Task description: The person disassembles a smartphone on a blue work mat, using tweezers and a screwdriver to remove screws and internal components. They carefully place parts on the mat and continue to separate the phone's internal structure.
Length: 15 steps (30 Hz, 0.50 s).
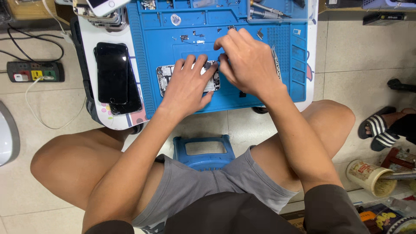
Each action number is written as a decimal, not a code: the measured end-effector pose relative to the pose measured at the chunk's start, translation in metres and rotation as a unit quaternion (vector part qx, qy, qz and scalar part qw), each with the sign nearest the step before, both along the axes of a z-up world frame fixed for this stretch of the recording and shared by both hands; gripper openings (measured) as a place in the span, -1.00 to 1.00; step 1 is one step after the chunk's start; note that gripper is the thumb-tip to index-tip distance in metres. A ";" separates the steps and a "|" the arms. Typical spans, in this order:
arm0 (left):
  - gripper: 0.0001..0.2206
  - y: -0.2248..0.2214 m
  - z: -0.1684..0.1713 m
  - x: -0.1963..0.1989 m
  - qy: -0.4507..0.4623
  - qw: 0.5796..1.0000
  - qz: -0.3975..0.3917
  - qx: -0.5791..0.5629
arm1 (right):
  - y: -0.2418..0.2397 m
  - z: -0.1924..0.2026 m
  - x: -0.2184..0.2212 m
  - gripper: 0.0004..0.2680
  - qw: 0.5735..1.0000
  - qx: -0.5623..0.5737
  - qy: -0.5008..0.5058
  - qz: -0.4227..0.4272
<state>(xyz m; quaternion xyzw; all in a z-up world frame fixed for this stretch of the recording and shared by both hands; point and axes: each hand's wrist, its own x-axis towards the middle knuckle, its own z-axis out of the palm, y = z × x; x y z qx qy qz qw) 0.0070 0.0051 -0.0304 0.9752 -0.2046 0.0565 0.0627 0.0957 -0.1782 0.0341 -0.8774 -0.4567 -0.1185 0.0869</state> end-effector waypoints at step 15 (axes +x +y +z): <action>-0.37 0.000 0.001 0.001 -0.006 1.000 0.000 0.011 | -0.003 -0.003 0.001 -0.91 1.000 0.015 0.008 -0.014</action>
